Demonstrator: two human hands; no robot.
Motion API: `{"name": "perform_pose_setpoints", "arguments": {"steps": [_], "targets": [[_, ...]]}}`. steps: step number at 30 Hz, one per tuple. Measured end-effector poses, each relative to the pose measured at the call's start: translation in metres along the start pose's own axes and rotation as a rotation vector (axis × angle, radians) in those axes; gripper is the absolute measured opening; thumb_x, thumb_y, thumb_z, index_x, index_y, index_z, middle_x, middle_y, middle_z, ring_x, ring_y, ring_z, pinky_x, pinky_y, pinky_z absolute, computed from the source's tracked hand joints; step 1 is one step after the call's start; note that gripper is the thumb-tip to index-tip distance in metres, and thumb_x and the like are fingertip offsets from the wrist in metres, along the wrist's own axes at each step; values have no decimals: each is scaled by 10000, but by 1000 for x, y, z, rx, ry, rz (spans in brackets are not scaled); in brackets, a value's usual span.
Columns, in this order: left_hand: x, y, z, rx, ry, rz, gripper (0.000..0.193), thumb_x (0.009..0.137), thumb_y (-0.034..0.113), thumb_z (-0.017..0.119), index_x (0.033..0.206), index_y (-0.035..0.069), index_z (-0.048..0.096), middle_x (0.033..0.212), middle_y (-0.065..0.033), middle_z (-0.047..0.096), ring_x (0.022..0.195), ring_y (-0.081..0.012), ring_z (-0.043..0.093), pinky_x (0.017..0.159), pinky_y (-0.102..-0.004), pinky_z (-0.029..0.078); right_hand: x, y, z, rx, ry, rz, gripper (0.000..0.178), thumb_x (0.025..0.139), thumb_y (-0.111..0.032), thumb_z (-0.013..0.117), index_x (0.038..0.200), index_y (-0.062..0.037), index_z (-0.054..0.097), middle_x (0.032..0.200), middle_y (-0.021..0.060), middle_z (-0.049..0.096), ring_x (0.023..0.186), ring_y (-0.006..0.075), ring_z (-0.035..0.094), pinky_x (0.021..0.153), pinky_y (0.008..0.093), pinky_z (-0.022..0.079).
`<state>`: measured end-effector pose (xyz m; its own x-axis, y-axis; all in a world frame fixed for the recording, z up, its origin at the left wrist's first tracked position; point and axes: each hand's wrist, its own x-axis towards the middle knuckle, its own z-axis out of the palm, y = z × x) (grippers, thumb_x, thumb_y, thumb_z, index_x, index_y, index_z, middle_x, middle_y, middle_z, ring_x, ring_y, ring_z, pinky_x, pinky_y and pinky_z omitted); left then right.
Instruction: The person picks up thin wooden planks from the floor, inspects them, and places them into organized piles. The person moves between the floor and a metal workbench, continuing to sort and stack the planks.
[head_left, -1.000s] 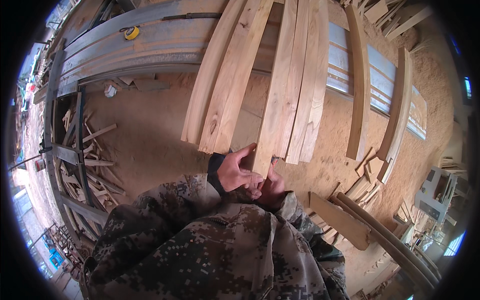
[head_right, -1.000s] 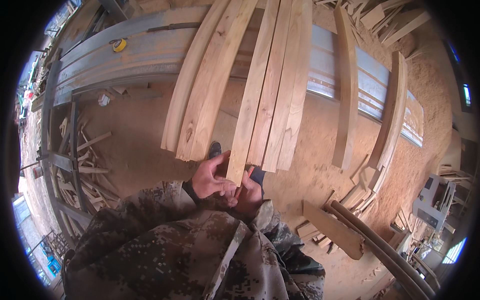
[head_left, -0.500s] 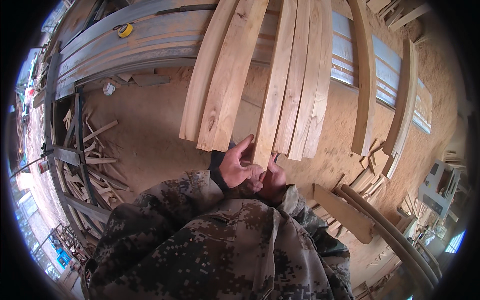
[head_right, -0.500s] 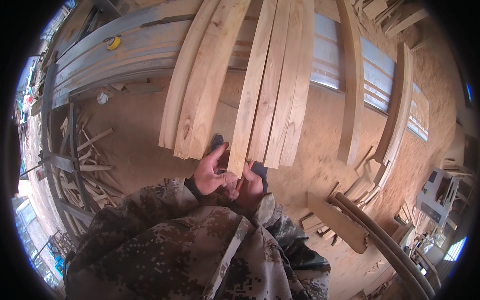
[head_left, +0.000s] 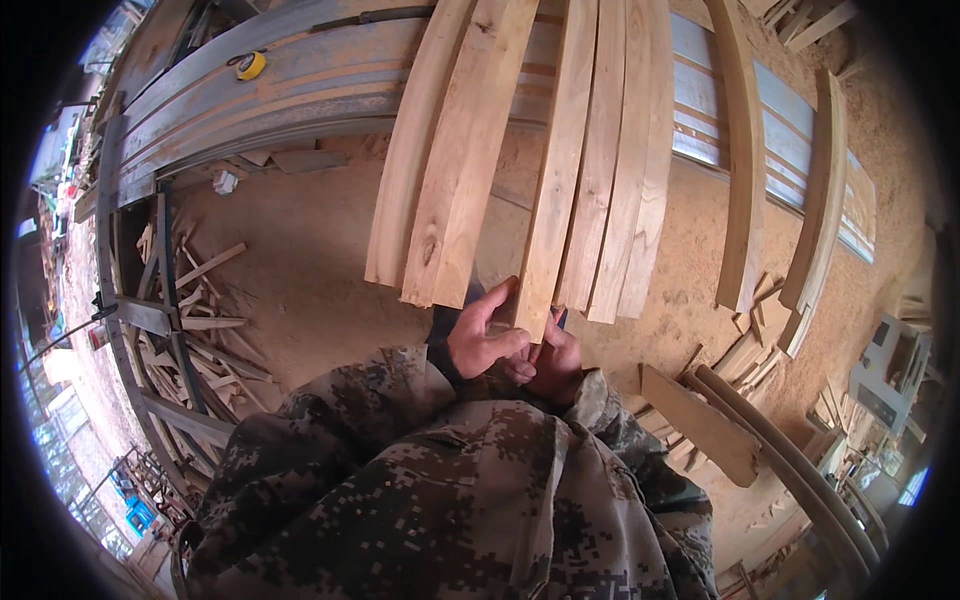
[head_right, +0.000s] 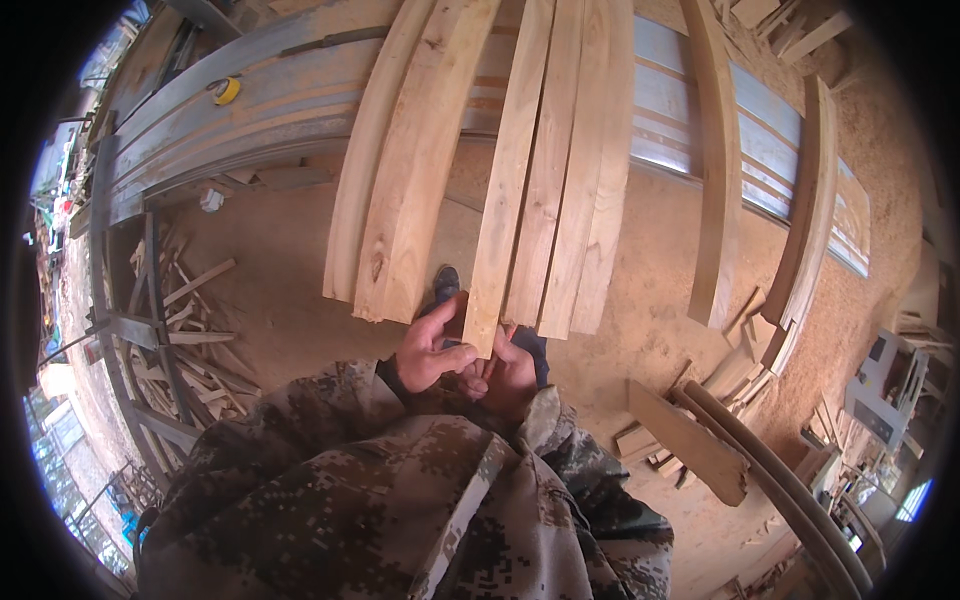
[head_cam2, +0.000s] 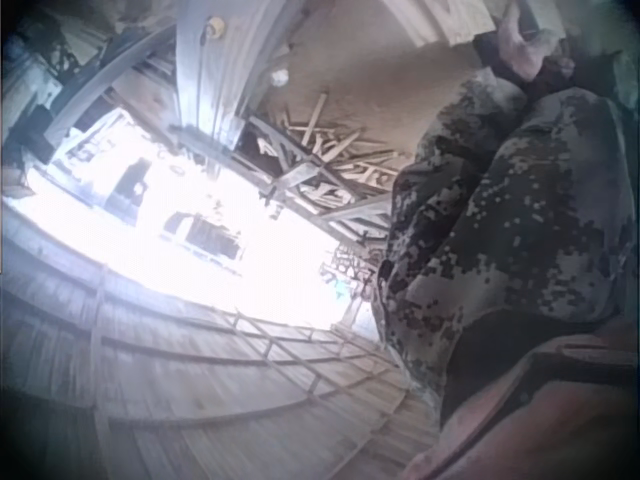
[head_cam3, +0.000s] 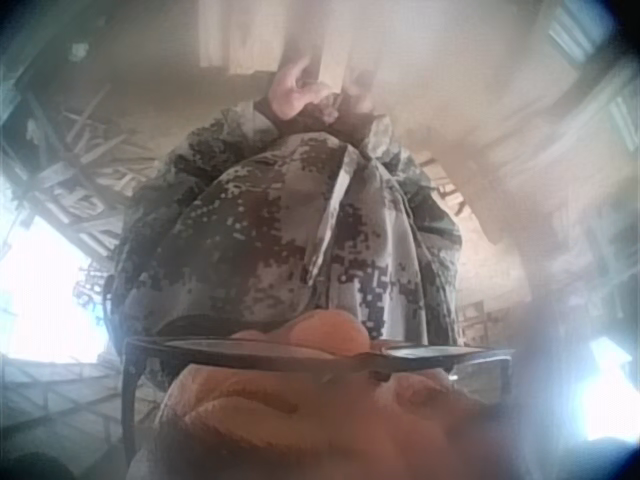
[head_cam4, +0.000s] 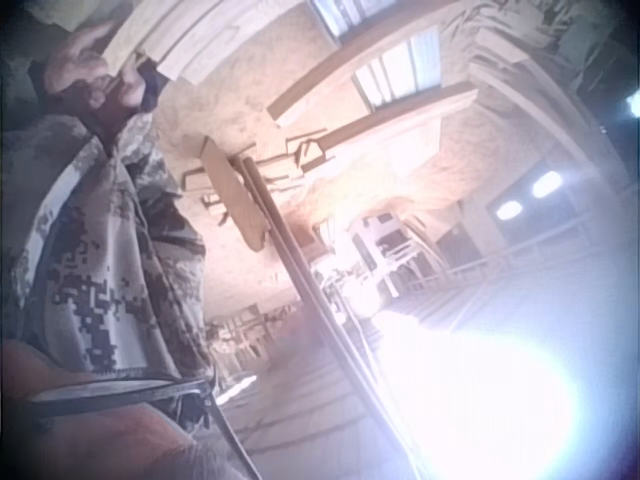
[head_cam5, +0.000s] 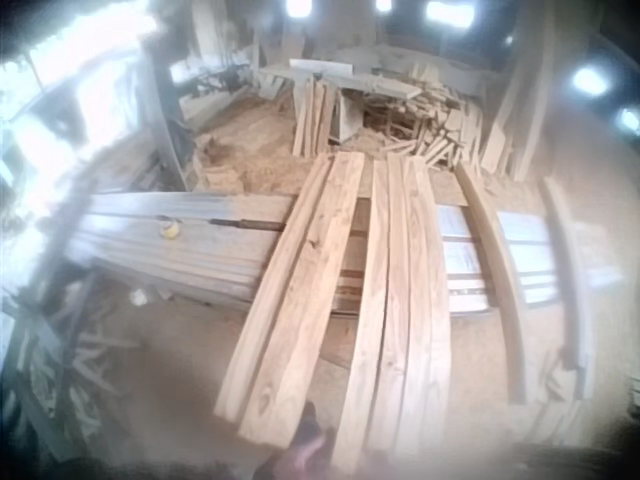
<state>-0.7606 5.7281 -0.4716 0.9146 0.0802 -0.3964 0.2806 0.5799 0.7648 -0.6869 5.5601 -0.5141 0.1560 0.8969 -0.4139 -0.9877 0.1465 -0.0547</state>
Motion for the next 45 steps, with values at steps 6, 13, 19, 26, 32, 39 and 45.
{"name": "perform_pose_setpoints", "arguments": {"steps": [6, 13, 19, 26, 32, 39, 45], "targets": [[-10, -5, -6, -157, -65, -60, 660, 953, 100, 620, 1530, 13, 310, 1147, -75, 606, 1010, -156, 597, 884, -331, 525, 0, 2, -2, 14, -64, 32, 462, 1033, -485, 439, 1201, -80, 582, 891, 72, 634, 558, 154, 485, 500, 294, 388], [-37, -28, -44, -579, -218, -99, 420, 1001, 65, 494, 1400, -45, 418, 1111, -135, 620, 1054, -233, 608, 958, -396, 476, -2, 6, -1, -94, 216, 114, 428, 987, -468, 563, 1154, -75, 595, 875, 110, 680, 577, 188, 529, 541, 328, 454], [-44, -47, -74, -239, 74, 89, 442, 989, 113, 543, 1392, -30, 430, 1283, -167, 598, 1249, -283, 535, 1065, -433, 411, 6, 12, 14, -138, 186, 114, 384, 973, -413, 608, 1178, -88, 595, 940, 57, 624, 661, 148, 461, 593, 310, 409], [-43, -46, -83, -669, 200, 113, 348, 1009, 189, 526, 1276, -30, 570, 1324, -164, 605, 1239, -296, 549, 1103, -426, 382, 5, 17, 44, -115, 88, 63, 338, 991, -351, 602, 1195, -85, 555, 956, 72, 588, 653, 162, 485, 566, 281, 391], [-45, -47, -93, -673, 281, 100, 341, 1003, 168, 531, 1253, -60, 568, 1307, -184, 619, 1241, -289, 564, 1109, -430, 392, -4, 18, 59, -228, 122, 63, 401, 962, -457, 617, 1053, -68, 581, 842, 42, 560, 659, 142, 450, 577, 280, 380], [-44, -44, -90, -746, 389, 167, 283, 999, 172, 546, 1213, -9, 588, 1272, -181, 629, 1201, -301, 584, 1081, -458, 428, -1, 22, 55, -231, 208, -29, 275, 936, -357, 679, 899, -117, 550, 809, 66, 576, 603, 173, 468, 530, 302, 363], [-39, -34, -63, -752, 335, 211, 114, 946, 118, 646, 989, 29, 703, 1111, -133, 689, 1061, -250, 636, 1006, -418, 469, 5, 31, 73, -556, 650, -274, 154, 896, -193, 720, 899, -85, 610, 676, -13, 540, 495, 95, 442, 436, 262, 314]]}}
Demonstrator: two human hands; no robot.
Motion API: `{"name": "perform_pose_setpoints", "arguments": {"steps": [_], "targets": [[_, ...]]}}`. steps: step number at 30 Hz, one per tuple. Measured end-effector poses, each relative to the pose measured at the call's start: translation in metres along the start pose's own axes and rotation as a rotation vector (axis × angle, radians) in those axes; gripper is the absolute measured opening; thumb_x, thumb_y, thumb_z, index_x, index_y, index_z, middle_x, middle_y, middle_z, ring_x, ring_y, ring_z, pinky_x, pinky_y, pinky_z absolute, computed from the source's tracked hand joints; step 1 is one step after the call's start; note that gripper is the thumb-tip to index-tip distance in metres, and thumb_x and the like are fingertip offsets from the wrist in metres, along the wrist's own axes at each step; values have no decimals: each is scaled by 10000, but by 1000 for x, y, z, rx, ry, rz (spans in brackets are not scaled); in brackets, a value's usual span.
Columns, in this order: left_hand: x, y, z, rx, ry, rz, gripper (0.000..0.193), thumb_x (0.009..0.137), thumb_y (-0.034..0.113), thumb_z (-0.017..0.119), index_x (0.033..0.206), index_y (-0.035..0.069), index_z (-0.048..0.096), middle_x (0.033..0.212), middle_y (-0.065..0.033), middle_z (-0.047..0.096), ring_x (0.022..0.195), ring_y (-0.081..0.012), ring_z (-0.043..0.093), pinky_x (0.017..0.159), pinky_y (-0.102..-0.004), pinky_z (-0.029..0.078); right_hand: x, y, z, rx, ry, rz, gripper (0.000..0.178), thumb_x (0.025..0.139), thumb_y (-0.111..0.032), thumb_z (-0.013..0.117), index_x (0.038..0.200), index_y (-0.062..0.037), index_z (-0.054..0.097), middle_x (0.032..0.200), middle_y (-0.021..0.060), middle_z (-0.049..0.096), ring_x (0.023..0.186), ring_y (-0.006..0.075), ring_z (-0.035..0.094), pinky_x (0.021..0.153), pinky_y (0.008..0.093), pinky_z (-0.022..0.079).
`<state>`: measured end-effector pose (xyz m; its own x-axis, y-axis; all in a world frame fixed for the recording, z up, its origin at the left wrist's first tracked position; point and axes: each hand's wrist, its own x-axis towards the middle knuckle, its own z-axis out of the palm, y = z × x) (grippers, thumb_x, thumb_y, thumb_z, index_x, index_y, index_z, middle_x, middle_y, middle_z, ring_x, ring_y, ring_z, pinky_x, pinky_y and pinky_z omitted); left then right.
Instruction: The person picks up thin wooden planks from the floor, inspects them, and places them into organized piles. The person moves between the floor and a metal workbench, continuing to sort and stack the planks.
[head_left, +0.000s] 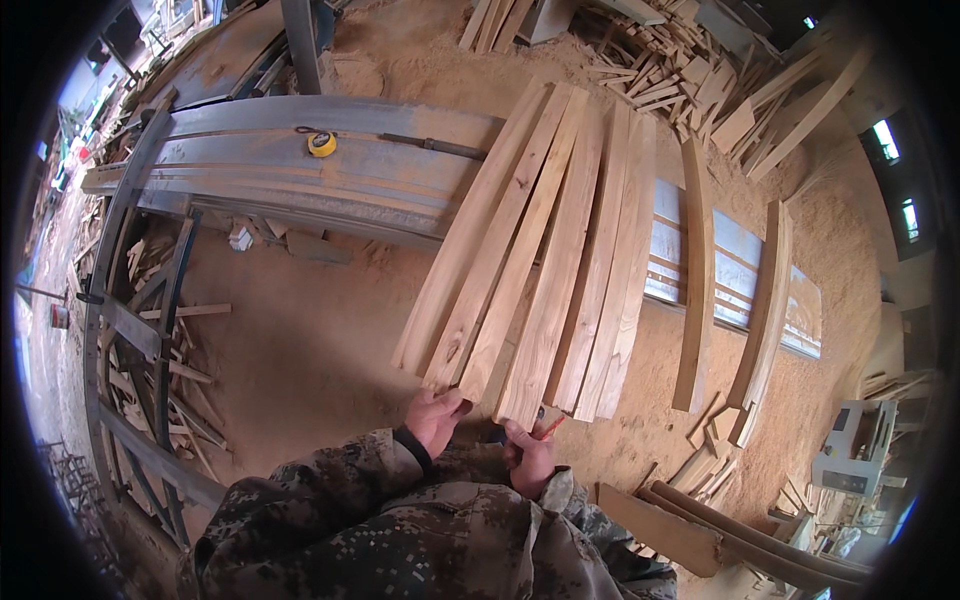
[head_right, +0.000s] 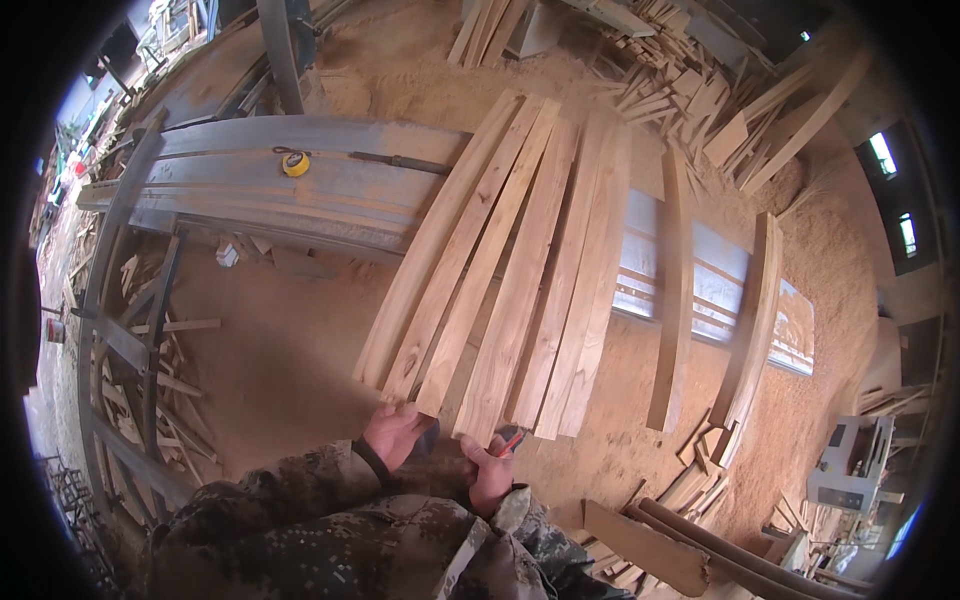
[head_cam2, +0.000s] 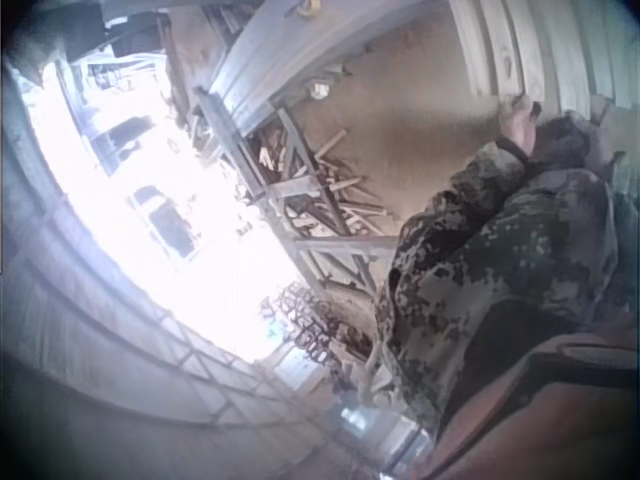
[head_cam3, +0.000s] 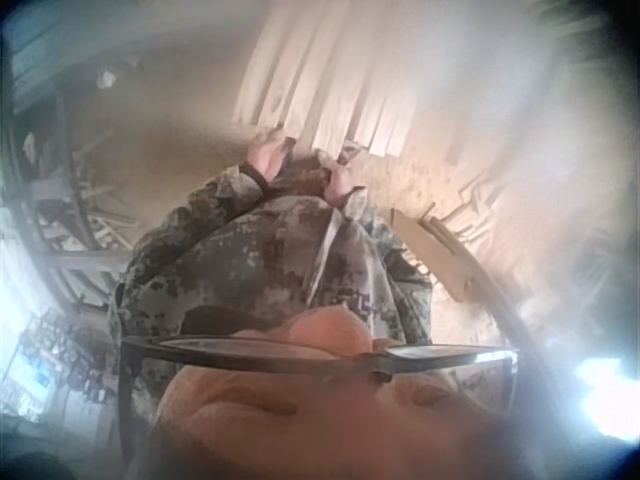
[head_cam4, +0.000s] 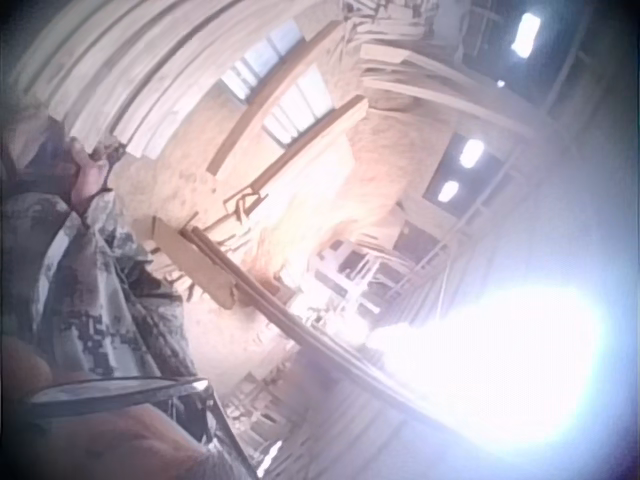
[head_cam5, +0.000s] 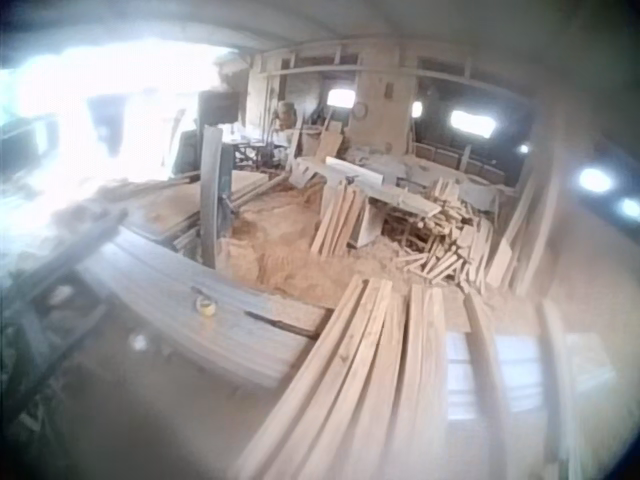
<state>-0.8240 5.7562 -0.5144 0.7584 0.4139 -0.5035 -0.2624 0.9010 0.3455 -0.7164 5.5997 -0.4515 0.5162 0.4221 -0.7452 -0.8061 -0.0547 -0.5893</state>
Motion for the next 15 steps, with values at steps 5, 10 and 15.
{"name": "perform_pose_setpoints", "arguments": {"steps": [5, 10, 15], "targets": [[-2, 3, 21, 135, 107, -41, 80, 913, 61, 662, 956, 24, 717, 1026, -96, 706, 973, -191, 651, 946, -371, 481, -4, -3, 17, -236, 185, -136, 155, 858, -89, 759, 946, -66, 634, 741, 9, 623, 517, 84, 496, 430, 260, 355], [-3, -2, 21, 180, 123, 11, 197, 898, 58, 674, 1092, 25, 672, 993, -57, 693, 924, -146, 635, 881, -313, 482, 4, 4, 28, -450, 169, -510, 288, 863, -65, 721, 1119, 17, 620, 828, 51, 649, 672, 111, 574, 589, 292, 487], [-7, -7, -1, 201, -32, -23, 370, 889, 20, 657, 1252, 48, 595, 1088, -64, 677, 945, -142, 625, 832, -296, 479, 10, 2, 23, -750, 169, -441, 538, 860, -76, 671, 1372, 29, 542, 744, 47, 590, 671, 105, 531, 608, 289, 473]]}}
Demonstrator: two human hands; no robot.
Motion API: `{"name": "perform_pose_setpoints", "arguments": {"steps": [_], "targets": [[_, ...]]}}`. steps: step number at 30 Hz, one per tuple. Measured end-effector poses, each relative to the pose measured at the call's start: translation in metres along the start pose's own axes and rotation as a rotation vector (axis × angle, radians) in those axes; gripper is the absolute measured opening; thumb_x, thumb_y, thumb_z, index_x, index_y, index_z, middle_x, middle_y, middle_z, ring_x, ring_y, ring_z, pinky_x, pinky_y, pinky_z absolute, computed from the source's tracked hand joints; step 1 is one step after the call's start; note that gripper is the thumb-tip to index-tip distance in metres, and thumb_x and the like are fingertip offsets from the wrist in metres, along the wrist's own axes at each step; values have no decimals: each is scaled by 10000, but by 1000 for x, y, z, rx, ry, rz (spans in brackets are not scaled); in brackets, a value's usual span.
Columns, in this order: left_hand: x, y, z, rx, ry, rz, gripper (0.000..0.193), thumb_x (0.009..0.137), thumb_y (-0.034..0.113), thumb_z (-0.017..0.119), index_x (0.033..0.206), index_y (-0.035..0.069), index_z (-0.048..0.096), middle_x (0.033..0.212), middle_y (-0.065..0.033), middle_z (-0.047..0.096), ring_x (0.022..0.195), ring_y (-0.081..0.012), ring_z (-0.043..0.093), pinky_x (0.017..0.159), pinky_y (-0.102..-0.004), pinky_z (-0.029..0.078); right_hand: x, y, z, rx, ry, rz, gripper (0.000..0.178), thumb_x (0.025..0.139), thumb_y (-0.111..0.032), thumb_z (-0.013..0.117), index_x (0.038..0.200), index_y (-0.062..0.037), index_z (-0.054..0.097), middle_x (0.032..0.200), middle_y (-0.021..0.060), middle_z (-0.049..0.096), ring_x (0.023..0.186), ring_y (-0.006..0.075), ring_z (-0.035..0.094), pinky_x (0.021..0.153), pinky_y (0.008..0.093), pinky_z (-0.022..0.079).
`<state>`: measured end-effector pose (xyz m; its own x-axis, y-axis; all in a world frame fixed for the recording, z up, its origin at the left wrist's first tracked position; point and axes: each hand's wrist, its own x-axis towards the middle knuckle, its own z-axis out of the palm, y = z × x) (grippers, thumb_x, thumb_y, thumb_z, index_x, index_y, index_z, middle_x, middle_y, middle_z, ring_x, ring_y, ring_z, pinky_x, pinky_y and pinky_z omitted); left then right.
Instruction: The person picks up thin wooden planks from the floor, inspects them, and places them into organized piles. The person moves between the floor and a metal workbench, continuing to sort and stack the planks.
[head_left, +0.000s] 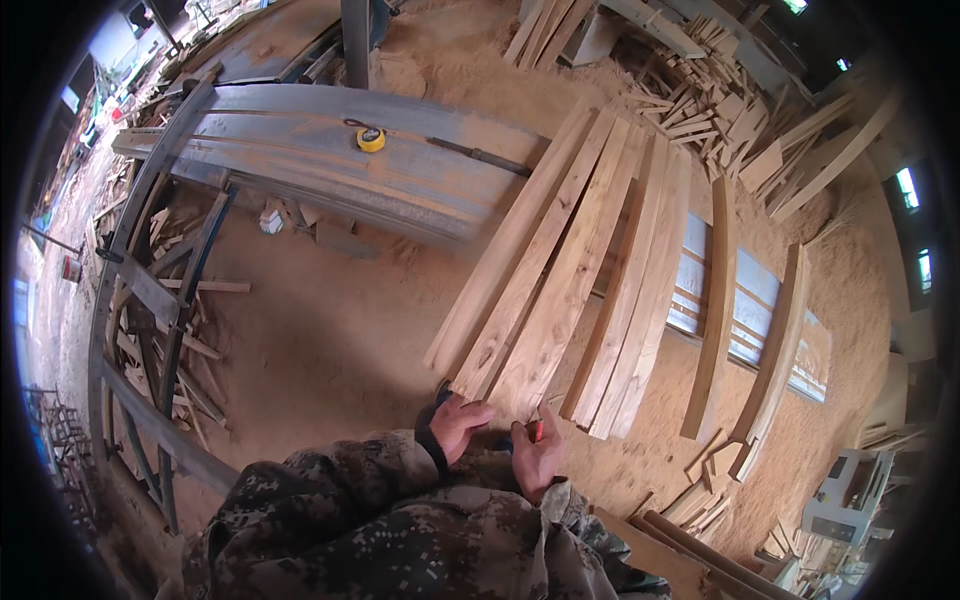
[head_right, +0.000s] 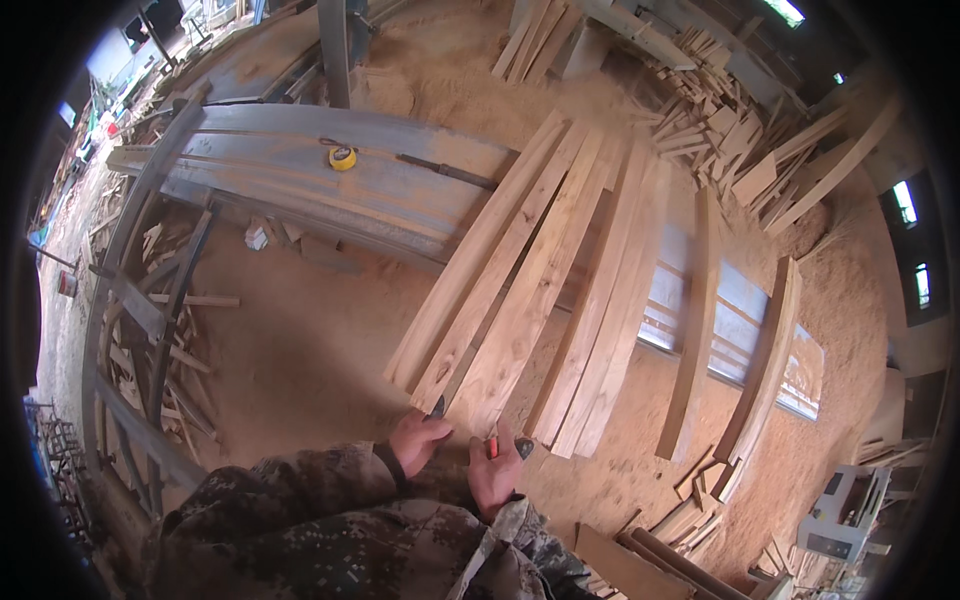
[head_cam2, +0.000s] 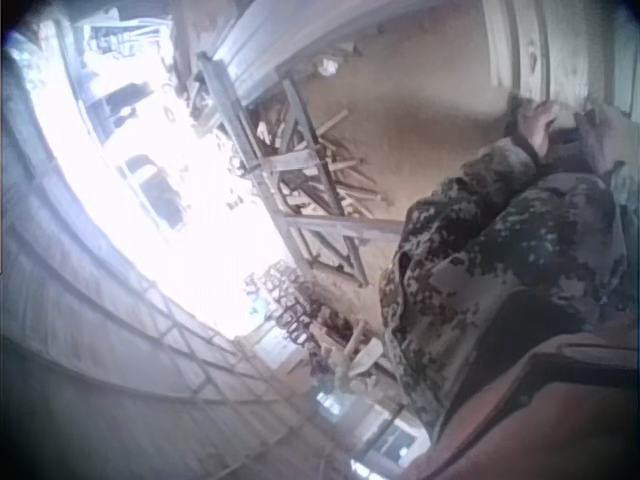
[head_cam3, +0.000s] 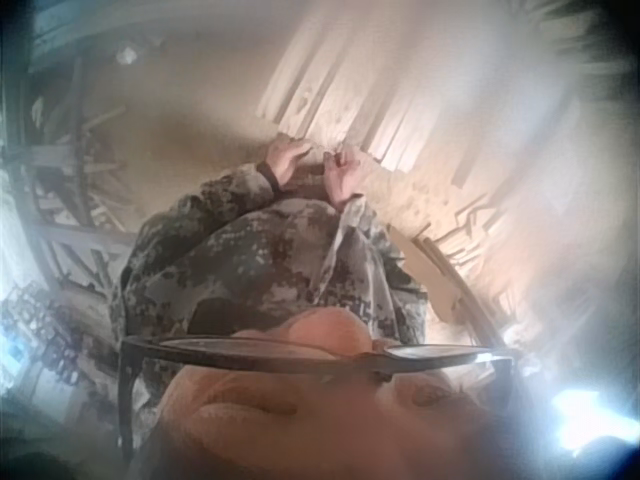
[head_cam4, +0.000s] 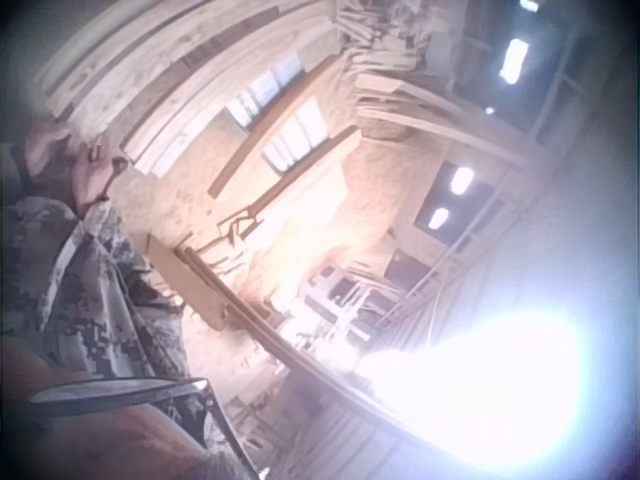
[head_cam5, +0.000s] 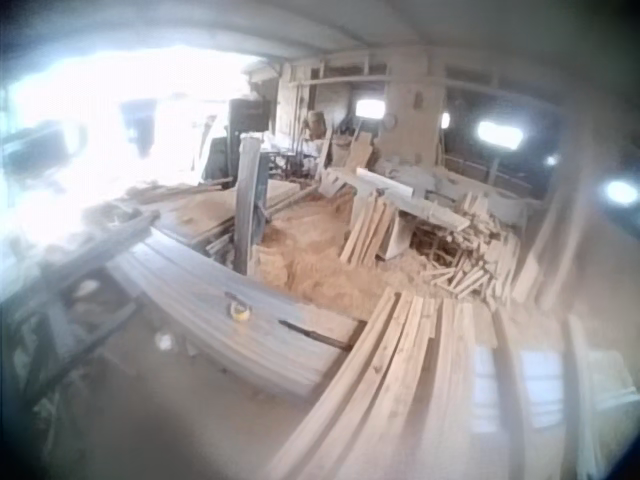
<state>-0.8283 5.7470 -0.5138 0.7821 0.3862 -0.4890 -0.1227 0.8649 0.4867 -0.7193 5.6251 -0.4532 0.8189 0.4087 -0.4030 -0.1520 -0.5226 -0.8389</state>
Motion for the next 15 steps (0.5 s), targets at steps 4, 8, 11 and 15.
{"name": "perform_pose_setpoints", "arguments": {"steps": [4, 8, 11, 15], "targets": [[-8, 36, -48, 58, -115, -38, 491, 867, 1, 639, 1333, 70, 500, 1249, -169, 619, 1189, -316, 599, 946, -404, 495, 0, 5, -11, 90, -48, -16, 461, 879, -83, 658, 1325, 13, 595, 706, 14, 574, 679, 85, 524, 622, 265, 462], [17, 84, -74, -197, 111, 10, 429, 957, 99, 559, 1370, 7, 487, 1264, -154, 618, 1170, -277, 604, 967, -425, 492, 0, 7, -17, 129, -50, -37, 377, 891, -76, 657, 1258, 11, 638, 732, -5, 599, 702, 84, 543, 646, 268, 467], [59, 95, -55, 266, 223, 149, 495, 950, 96, 586, 1426, 4, 487, 1222, -124, 650, 1117, -222, 631, 914, -379, 506, 1, 6, -16, 91, -55, -37, 335, 887, -73, 674, 1209, 18, 647, 754, 0, 617, 708, 83, 557, 655, 268, 472], [73, 102, -40, 407, 181, 187, 349, 1006, 153, 563, 1304, -27, 590, 1172, -117, 679, 1044, -201, 653, 931, -317, 504, 4, -2, -15, 142, -56, -21, 297, 892, -46, 666, 1180, 24, 644, 757, -10, 613, 692, 70, 541, 646, 250, 460]]}}
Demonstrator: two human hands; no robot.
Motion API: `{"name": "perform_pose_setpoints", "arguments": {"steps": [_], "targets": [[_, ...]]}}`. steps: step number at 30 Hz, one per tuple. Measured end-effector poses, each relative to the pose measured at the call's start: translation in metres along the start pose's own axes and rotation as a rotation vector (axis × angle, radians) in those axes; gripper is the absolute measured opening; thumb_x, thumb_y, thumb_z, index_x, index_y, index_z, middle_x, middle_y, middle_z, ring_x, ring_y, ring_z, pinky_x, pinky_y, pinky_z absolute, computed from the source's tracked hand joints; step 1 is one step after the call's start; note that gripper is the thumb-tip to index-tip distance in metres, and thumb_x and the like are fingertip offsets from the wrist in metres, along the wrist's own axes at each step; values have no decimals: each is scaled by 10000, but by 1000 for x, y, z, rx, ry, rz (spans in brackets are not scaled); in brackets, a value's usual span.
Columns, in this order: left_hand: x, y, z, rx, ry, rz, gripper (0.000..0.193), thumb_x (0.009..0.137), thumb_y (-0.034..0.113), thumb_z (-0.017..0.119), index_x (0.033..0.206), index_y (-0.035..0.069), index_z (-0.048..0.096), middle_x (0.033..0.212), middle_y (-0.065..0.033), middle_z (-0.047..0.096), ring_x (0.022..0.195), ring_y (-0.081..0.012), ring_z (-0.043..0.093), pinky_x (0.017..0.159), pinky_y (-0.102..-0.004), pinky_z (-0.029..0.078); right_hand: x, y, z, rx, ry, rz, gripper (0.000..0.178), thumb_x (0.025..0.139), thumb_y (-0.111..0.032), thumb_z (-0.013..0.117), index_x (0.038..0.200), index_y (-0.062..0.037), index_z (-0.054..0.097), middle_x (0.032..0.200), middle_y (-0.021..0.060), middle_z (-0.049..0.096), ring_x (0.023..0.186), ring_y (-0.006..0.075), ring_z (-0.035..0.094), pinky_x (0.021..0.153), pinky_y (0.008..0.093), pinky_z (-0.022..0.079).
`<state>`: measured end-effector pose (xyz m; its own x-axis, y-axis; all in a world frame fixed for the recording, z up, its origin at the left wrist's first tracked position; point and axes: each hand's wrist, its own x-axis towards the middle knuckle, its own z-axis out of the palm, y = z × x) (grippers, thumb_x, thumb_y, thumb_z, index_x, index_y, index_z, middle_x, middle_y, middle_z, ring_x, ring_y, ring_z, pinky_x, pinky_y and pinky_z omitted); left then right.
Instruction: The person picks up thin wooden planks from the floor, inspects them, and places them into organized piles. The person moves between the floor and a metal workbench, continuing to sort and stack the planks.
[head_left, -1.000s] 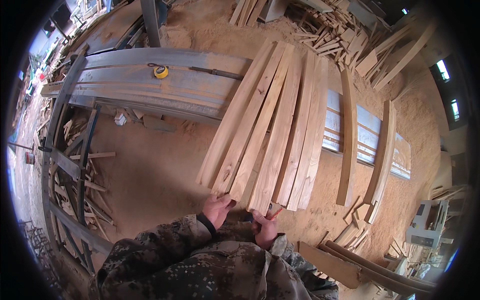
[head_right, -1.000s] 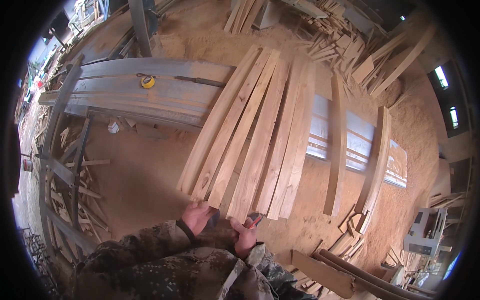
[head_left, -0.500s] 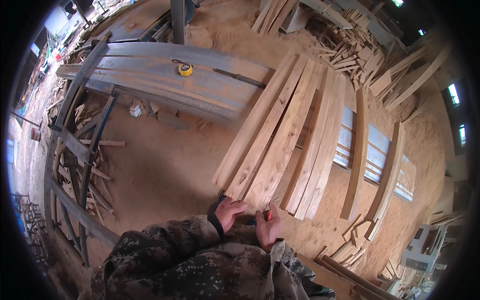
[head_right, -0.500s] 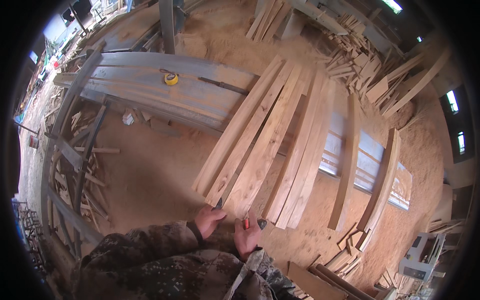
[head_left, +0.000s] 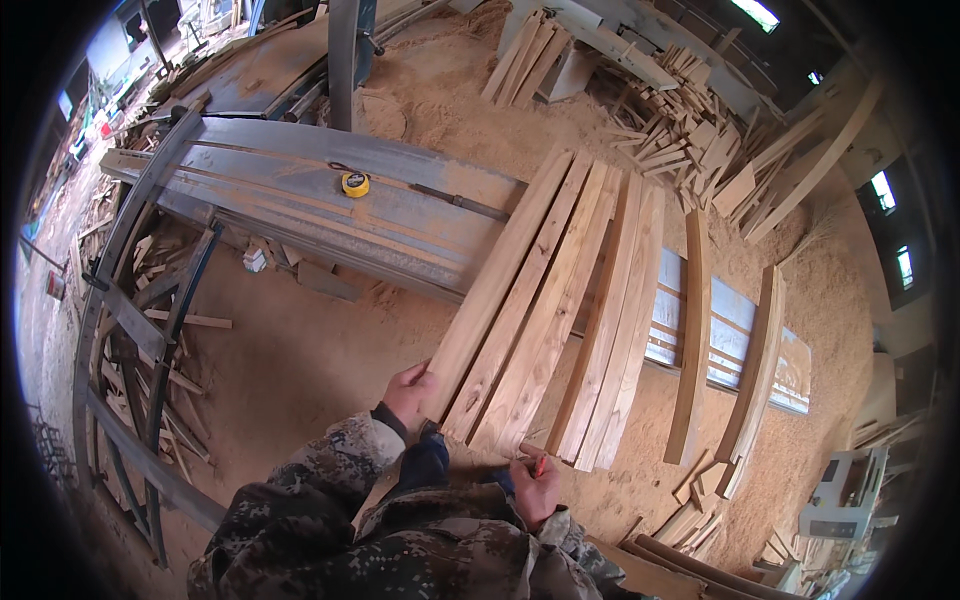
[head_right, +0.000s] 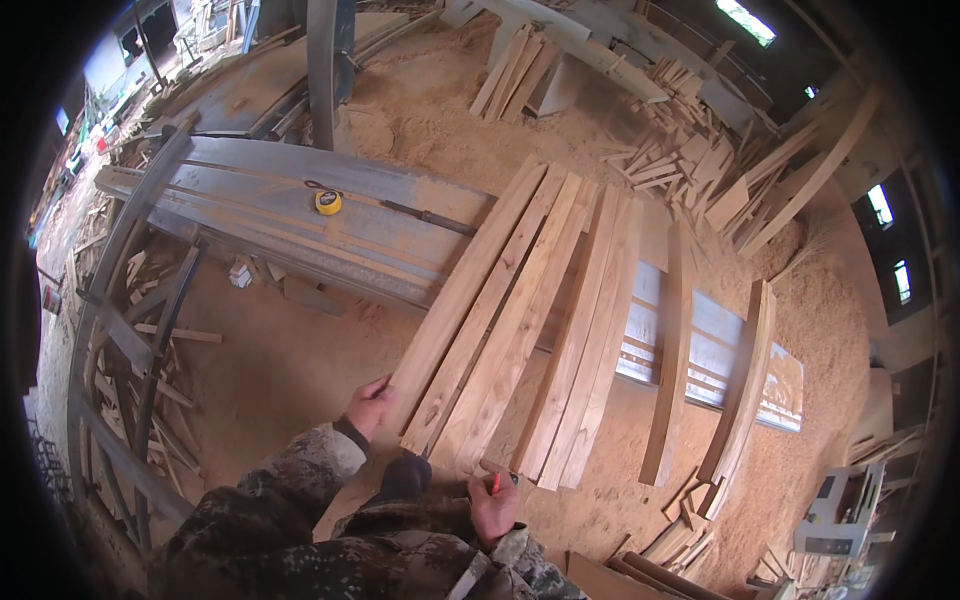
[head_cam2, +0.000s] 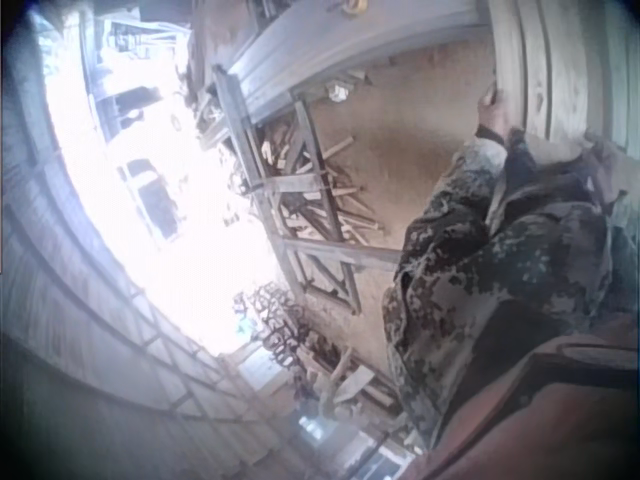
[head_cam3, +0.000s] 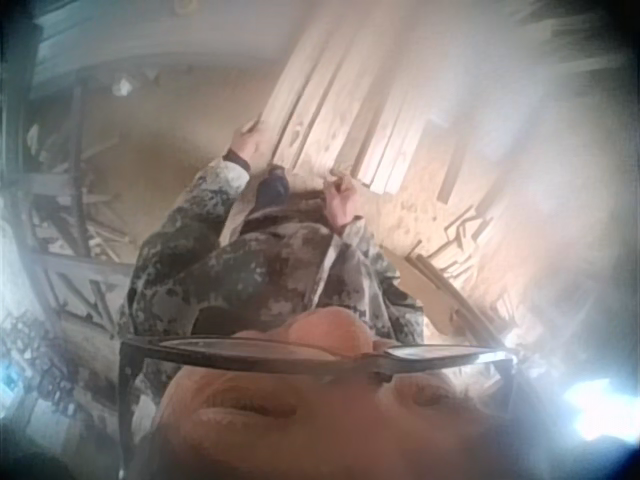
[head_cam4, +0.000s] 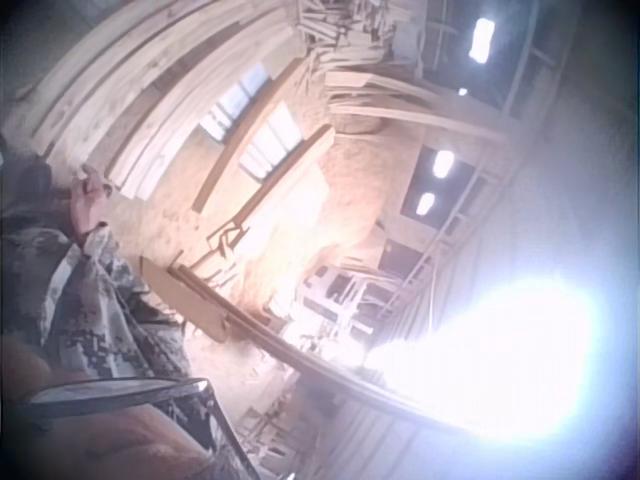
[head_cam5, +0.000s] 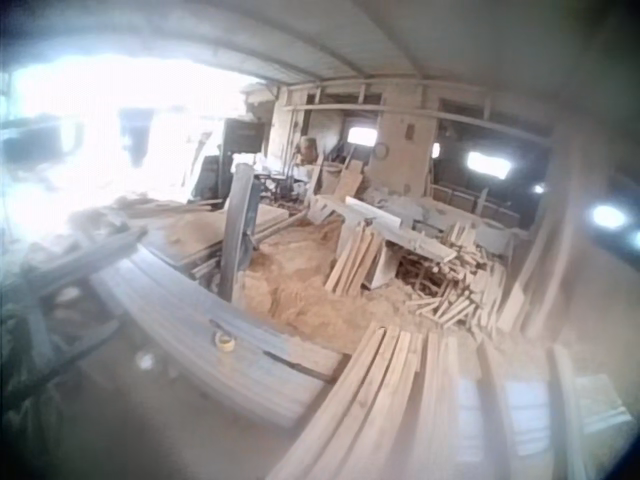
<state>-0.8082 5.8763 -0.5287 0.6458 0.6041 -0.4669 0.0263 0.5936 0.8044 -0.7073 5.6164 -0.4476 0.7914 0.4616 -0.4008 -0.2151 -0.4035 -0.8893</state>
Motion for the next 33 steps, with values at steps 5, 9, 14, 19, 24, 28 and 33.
{"name": "perform_pose_setpoints", "arguments": {"steps": [5, 9, 14, 19, 24, 28, 33], "targets": [[-19, 6, -21, -346, -140, -121, 323, 1041, 222, 541, 1242, -21, 608, 1173, -145, 679, 1052, -267, 666, 959, -387, 529, -1, -10, -5, 138, -46, 40, 273, 900, -50, 649, 1161, 24, 625, 737, -17, 566, 584, 39, 471, 510, 215, 378], [-24, 5, -22, -727, -184, -363, 333, 1058, 248, 519, 1225, -23, 614, 1091, -126, 689, 994, -226, 670, 924, -370, 540, 2, -14, -9, 95, -43, 68, 254, 884, -34, 664, 1125, 43, 643, 756, -6, 604, 637, 45, 511, 568, 218, 410], [-23, 4, -28, -250, -205, -139, 366, 1009, 255, 612, 1238, -30, 612, 1056, -107, 685, 1005, -181, 651, 897, -351, 542, 12, -14, -8, 1, -63, 45, 267, 870, -51, 691, 1098, 80, 641, 798, 18, 669, 723, 80, 590, 693, 246, 487], [-22, 13, -23, -351, -349, -102, 494, 987, 299, 590, 1325, -58, 537, 1185, -171, 654, 1029, -267, 661, 915, -395, 526, 18, -10, -8, -37, -52, 102, 273, 864, -69, 694, 1102, 58, 653, 784, 21, 672, 705, 77, 580, 659, 248, 471], [-38, 42, 17, 772, 182, 535, 574, 862, 133, 703, 1353, -86, 504, 1199, -209, 653, 1051, -326, 675, 912, -364, 519, 22, -10, -12, -42, -78, 71, 258, 854, -64, 693, 1097, 21, 673, 783, 4, 649, 640, 52, 524, 571, 226, 424], [-51, 64, 30, 1143, 300, 620, 645, 791, 107, 733, 1372, -34, 490, 1174, -249, 640, 989, -391, 681, 822, -397, 554, 24, -14, -14, -75, -95, 54, 277, 850, -65, 696, 1115, 13, 682, 763, 0, 639, 644, 58, 532, 579, 229, 432], [-46, 58, 24, 1068, 273, 627, 733, 755, 71, 747, 1413, -17, 437, 1188, -232, 652, 1004, -402, 664, 847, -434, 554, 25, -18, -15, -108, -124, 68, 273, 851, -53, 688, 1116, 15, 684, 720, -18, 608, 643, 57, 528, 580, 234, 431]]}}
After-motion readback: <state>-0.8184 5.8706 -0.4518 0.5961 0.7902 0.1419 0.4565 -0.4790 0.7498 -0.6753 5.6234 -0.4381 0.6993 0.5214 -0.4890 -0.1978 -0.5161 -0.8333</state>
